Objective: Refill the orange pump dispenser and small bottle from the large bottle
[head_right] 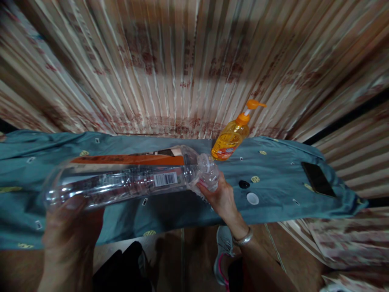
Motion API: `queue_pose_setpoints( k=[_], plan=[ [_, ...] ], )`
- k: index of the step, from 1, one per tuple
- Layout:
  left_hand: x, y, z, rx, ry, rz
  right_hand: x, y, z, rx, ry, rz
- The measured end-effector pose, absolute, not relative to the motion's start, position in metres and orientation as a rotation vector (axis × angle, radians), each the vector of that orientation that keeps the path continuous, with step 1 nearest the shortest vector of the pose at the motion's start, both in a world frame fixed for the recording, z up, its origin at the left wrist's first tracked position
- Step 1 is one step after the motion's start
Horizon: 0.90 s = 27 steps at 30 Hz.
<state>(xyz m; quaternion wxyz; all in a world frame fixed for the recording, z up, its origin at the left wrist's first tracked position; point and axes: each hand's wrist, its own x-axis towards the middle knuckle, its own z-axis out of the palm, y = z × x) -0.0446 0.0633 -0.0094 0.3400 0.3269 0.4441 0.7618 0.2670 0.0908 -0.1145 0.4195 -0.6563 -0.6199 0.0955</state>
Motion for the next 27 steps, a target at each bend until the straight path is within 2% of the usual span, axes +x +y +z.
queue_pose_setpoints(
  k=[27],
  plan=[
    [-0.0391,0.0662,-0.0037,0.796,1.163,2.013,0.2661,0.0919,-0.1189,-1.645,-1.508,0.224]
  ],
)
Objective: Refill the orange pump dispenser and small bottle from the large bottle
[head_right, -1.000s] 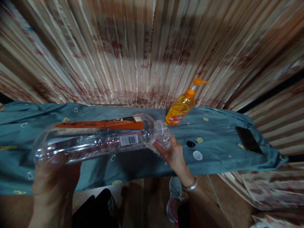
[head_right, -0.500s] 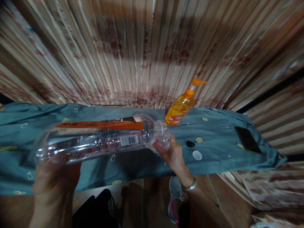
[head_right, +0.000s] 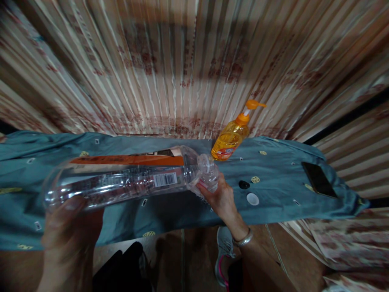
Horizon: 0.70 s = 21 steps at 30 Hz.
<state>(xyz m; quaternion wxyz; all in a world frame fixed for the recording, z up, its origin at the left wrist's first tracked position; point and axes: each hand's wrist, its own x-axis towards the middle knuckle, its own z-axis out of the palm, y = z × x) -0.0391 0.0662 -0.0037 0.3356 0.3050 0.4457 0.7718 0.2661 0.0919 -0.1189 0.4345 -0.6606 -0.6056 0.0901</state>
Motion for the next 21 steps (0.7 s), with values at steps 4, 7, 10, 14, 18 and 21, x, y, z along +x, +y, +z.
queue_pose_setpoints(
  k=[4,7,10,14,18,21],
  plan=[
    [-0.039,0.065,-0.005,0.809,1.162,2.009,0.266,0.092,-0.118,-1.628,-1.51,0.239],
    [-0.04,0.064,-0.005,0.84,1.164,1.999,0.266,0.092,-0.118,-1.636,-1.518,0.239],
    [-0.042,0.065,-0.006,0.865,1.179,1.986,0.267,0.093,-0.118,-1.644,-1.521,0.233],
    [-0.046,0.064,-0.01,0.898,1.179,1.973,0.267,0.092,-0.119,-1.655,-1.537,0.214],
    [-0.049,0.063,-0.011,0.91,1.179,1.942,0.267,0.093,-0.12,-1.65,-1.54,0.213],
    [-0.049,0.062,-0.011,0.919,1.177,1.951,0.267,0.093,-0.12,-1.649,-1.535,0.211]
  ],
)
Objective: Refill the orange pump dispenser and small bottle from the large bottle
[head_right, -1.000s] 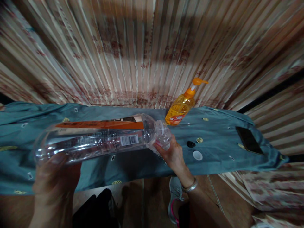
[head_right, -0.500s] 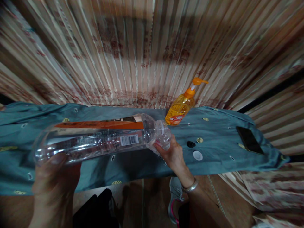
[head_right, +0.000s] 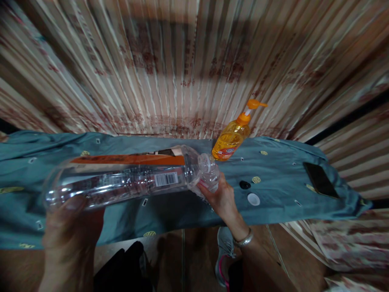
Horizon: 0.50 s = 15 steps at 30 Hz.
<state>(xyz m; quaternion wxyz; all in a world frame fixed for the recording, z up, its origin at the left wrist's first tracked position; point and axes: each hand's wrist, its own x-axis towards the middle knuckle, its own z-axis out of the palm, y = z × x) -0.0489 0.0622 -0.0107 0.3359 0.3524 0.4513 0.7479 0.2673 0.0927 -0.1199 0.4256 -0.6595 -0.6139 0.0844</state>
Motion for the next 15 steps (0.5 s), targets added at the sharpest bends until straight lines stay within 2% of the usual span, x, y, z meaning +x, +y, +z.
queue_pose_setpoints(
  k=[15],
  plan=[
    [-0.0471,0.0628,-0.0166,0.935,1.185,1.978,0.2683,0.0928,-0.1193,-1.691,-1.564,0.21]
  ],
)
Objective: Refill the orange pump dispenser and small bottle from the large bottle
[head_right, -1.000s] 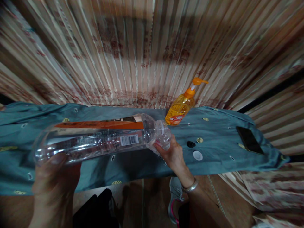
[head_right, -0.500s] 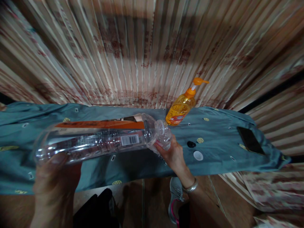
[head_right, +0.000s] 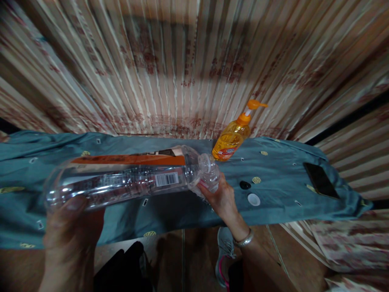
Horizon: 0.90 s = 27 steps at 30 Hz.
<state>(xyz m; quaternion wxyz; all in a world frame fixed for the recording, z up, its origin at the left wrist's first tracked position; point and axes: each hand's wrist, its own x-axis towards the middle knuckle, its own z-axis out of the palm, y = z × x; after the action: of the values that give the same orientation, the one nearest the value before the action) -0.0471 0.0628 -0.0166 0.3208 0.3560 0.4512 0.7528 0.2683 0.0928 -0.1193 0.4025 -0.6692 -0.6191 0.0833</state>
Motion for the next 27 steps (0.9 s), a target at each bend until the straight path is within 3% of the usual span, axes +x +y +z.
queue_pose_setpoints(
  k=[27],
  plan=[
    [-0.0461,0.0625,-0.0097,0.884,1.16,1.98,0.2669,0.0937,-0.1204,-1.628,-1.523,0.201]
  ],
)
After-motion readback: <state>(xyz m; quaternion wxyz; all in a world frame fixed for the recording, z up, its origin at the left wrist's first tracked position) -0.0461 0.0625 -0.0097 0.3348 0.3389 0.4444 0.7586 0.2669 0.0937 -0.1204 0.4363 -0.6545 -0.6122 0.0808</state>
